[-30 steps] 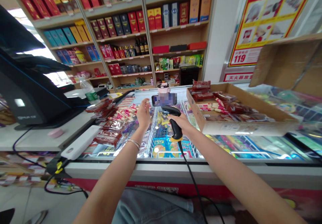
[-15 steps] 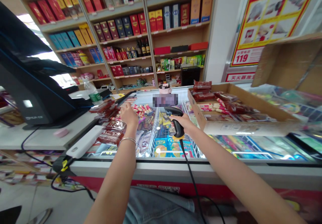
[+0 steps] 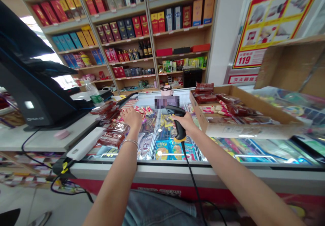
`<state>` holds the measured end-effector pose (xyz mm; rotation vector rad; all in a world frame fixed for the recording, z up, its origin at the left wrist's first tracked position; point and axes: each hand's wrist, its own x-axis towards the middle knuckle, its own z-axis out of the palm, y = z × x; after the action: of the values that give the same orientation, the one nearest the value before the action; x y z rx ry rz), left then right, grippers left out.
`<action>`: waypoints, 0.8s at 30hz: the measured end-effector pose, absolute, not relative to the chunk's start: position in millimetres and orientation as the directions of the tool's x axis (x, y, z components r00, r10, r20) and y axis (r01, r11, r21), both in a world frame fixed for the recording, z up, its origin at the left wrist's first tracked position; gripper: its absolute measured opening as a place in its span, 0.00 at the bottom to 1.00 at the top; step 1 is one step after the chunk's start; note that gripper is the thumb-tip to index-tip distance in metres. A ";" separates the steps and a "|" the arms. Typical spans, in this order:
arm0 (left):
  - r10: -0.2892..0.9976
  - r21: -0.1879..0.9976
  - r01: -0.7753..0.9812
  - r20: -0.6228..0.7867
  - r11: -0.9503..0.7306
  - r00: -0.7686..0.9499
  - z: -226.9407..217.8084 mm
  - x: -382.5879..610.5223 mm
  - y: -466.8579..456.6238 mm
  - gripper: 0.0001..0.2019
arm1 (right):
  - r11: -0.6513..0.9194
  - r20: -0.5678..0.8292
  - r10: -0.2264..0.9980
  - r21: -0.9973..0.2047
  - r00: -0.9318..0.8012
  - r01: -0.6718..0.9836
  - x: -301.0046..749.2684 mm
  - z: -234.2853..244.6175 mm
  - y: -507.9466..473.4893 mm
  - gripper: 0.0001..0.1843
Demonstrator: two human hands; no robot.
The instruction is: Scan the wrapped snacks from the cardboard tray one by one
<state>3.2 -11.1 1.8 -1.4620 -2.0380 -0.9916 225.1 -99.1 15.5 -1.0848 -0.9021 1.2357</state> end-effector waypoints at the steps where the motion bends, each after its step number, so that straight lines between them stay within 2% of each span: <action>1: 0.620 0.295 0.940 0.709 0.173 -0.337 2.7 4.8 -11.6 0.16 | 0.051 0.014 0.990 -0.964 0.139 -0.261 228.4 25.8 -104.2 0.11; 5: 0.623 0.277 0.959 0.741 0.054 -0.249 7.8 18.3 -18.2 0.18 | 0.226 0.189 0.964 -0.954 0.187 -0.200 270.1 77.2 -131.8 0.15; 7: 0.623 0.223 0.973 0.770 -0.063 -0.137 10.6 32.3 -26.0 0.19 | 0.243 0.200 0.941 -0.961 0.272 -0.134 308.9 98.6 -144.7 0.15; 10: 0.577 0.036 0.938 0.797 -0.345 0.181 16.0 67.9 -42.8 0.21 | 0.228 0.200 0.869 -0.974 0.452 -0.009 380.1 114.0 -157.8 0.12; 12: 0.502 -0.092 0.833 0.760 -0.546 0.413 21.4 101.5 -53.6 0.21 | 0.214 0.214 0.787 -0.974 0.578 0.068 427.3 113.3 -163.4 0.11; 14: 0.448 -0.141 0.713 0.691 -0.686 0.567 28.7 140.5 -59.9 0.20 | 0.161 0.185 0.727 -0.982 0.661 0.098 467.4 106.6 -168.2 0.10; 16: 0.462 -0.113 0.651 0.616 -0.750 0.638 37.4 180.8 -59.2 0.19 | 0.100 0.122 0.706 -0.992 0.698 0.073 496.9 96.6 -172.4 0.08; 19: 0.569 -0.056 0.670 0.480 -0.740 0.668 49.9 234.5 -46.3 0.17 | 0.052 0.049 0.699 -0.998 0.714 0.018 522.4 80.0 -177.2 0.05; 24: 0.701 -0.196 0.705 0.101 -0.681 0.706 57.5 288.6 -19.0 0.14 | 0.052 0.023 0.718 -0.998 0.695 -0.021 539.4 60.7 -178.4 0.05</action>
<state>288.6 -19.0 57.5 -2.6934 -1.1264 -0.0265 539.4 -178.4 60.7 -1.4220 -0.6227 0.6214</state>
